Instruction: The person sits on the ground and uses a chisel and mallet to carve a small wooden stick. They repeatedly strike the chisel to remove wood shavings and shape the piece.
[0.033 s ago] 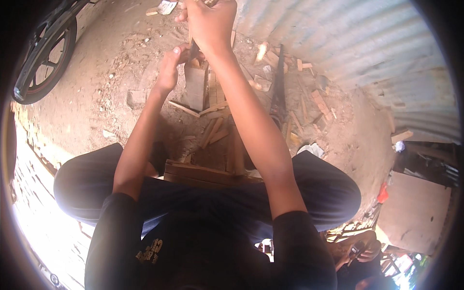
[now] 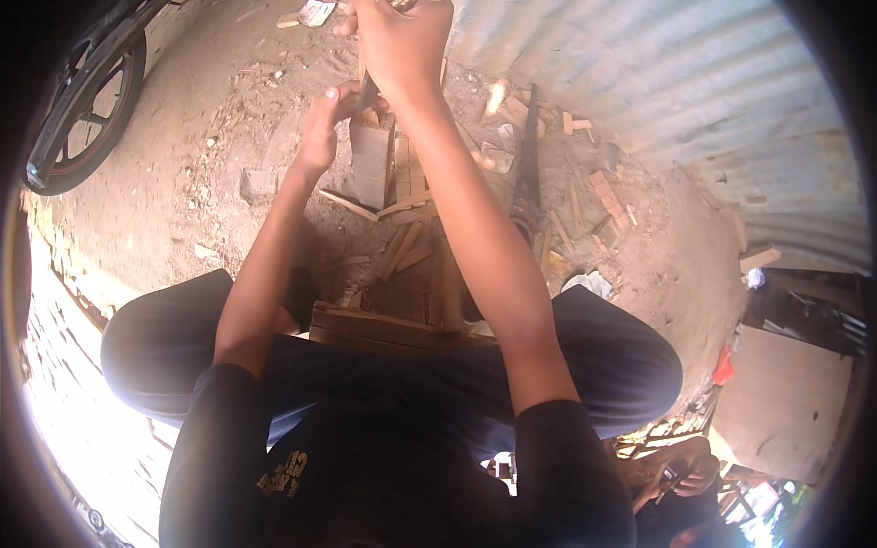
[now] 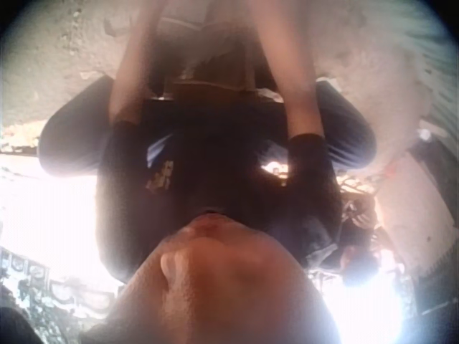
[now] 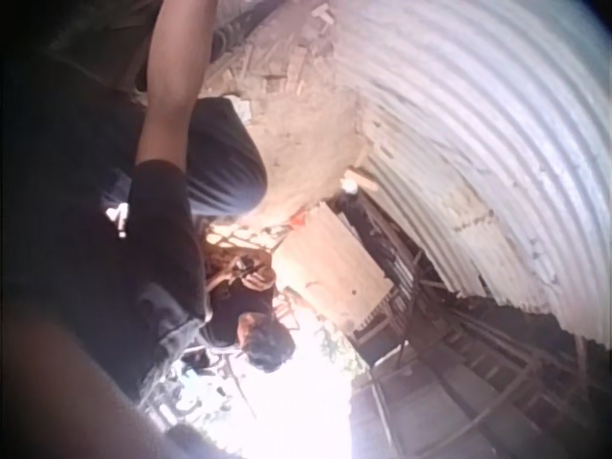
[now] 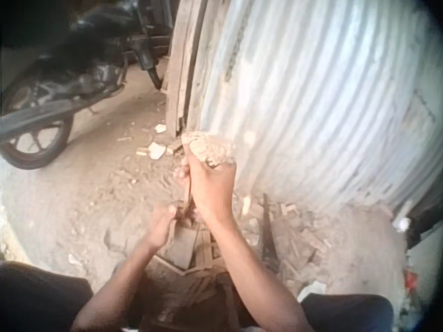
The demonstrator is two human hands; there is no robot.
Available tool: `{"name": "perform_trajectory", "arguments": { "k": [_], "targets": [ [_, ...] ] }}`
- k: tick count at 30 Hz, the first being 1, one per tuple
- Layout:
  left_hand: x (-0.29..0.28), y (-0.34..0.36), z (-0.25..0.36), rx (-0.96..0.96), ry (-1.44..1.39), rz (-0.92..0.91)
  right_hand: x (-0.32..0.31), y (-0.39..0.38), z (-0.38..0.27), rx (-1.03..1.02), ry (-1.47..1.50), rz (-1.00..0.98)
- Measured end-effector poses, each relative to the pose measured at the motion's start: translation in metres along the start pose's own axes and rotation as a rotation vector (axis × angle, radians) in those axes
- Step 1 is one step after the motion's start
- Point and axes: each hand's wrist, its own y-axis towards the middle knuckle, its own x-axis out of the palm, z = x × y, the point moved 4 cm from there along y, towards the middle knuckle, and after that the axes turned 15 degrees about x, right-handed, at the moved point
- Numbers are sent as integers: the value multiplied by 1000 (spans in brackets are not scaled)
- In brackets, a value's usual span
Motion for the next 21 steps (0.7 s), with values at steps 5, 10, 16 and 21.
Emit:
{"name": "perform_trajectory", "arguments": {
  "k": [5,10,16,21],
  "targets": [
    [1,-3,-5,28,11,-4,-5,-6,-3,-22,-5,48],
    [5,8,6,77,180,-63,-12,2,0,-16,-97,137],
    [18,33,34,261,490,-58,-15,4,7,-78,-152,115],
    [23,38,35,214,580,-56,-5,-5,0,-280,-130,76]
  ]
}}
